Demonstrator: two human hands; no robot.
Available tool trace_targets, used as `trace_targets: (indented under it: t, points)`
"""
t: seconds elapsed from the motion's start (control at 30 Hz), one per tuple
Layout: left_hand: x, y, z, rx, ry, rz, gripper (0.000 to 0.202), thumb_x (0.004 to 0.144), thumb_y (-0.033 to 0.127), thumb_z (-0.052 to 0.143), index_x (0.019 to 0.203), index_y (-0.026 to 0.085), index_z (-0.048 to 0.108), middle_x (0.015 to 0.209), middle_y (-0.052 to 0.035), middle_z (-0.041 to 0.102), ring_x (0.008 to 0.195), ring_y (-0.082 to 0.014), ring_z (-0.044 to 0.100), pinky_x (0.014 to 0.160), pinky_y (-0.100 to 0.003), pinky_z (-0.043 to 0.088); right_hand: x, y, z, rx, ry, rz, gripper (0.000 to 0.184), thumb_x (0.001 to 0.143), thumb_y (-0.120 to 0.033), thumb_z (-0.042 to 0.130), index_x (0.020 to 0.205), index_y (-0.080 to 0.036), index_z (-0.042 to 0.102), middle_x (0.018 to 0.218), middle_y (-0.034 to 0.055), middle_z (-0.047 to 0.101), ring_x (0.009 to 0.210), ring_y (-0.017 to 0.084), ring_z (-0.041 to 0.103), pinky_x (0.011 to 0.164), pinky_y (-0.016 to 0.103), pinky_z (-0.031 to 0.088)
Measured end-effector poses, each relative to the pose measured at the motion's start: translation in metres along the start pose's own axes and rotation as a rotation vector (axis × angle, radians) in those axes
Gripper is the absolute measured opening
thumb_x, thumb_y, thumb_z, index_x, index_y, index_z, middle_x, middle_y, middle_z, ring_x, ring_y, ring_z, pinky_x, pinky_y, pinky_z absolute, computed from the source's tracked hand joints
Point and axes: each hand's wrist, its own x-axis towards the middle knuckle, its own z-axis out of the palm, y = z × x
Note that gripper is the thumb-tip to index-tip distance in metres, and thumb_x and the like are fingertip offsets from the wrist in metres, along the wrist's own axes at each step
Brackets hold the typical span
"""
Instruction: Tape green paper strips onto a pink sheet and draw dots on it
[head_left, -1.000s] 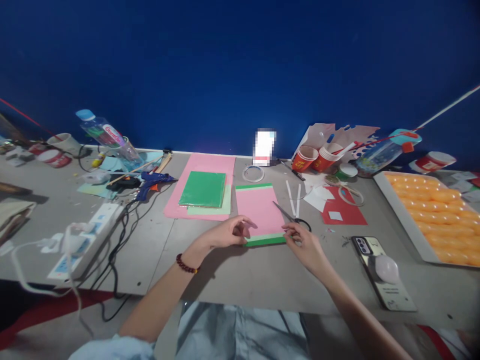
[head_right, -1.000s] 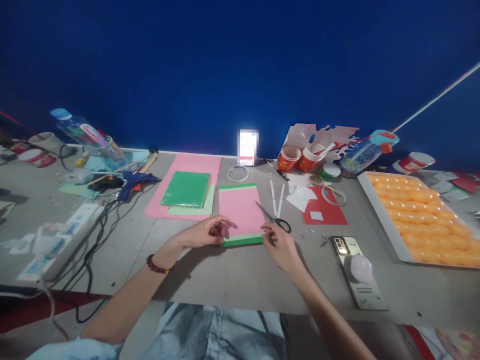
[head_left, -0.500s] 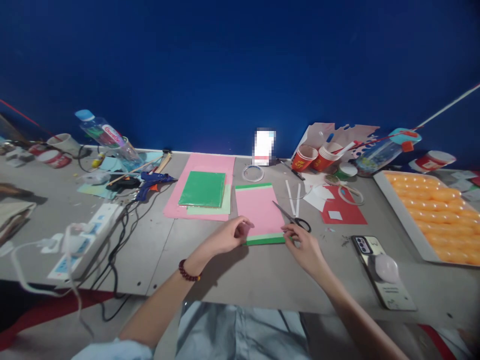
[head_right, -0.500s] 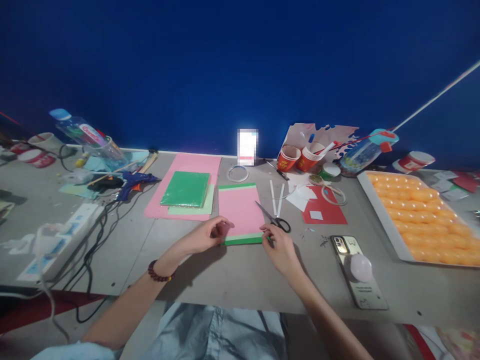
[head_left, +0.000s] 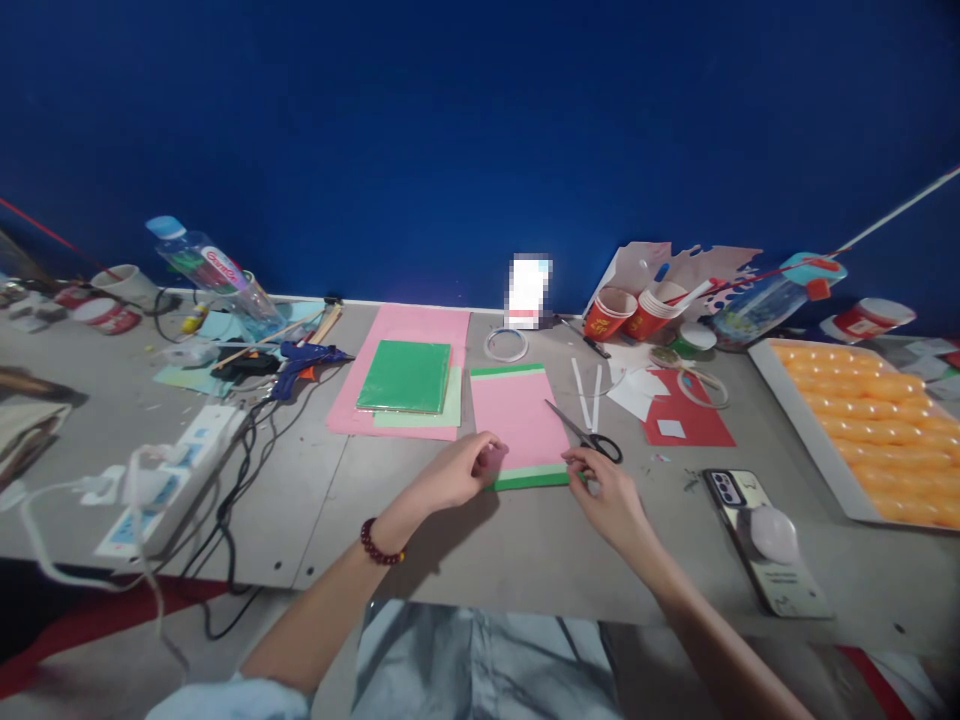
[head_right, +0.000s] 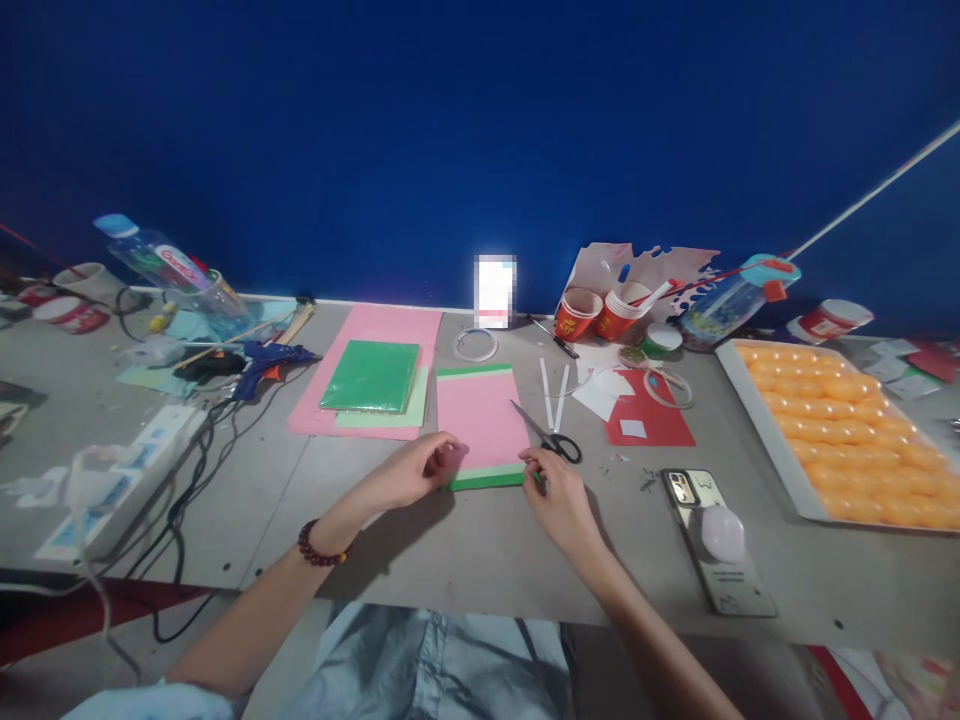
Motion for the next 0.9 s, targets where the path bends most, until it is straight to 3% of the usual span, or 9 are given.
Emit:
trace_targets:
  t: [0.4, 0.9]
  points:
    - [0.002, 0.001, 0.000, 0.017, 0.008, -0.015, 0.034, 0.073, 0.020, 0.057, 0.107, 0.019, 0.060, 0.079, -0.0013, 0.060, 0.065, -0.0135, 0.054, 0.058, -0.022, 0.042, -0.003, -0.003, 0.002, -0.010, 0.028, -0.020, 0.021, 0.080, -0.022, 0.045, 0.093, -0.020, 0.062, 0.088, 0.0073, 0.069, 0.078, 0.020, 0.065, 0.075, 0.032, 0.051]
    - [0.002, 0.011, -0.002, 0.076, -0.001, 0.001, 0.034, 0.068, 0.009, 0.054, 0.100, 0.019, 0.060, 0.087, -0.0034, 0.062, 0.071, -0.0150, 0.056, 0.062, -0.023, 0.042, -0.005, -0.003, 0.004, -0.044, 0.039, -0.041, 0.021, 0.083, -0.020, 0.044, 0.094, -0.020, 0.061, 0.088, 0.0079, 0.068, 0.078, 0.020, 0.064, 0.073, 0.031, 0.050]
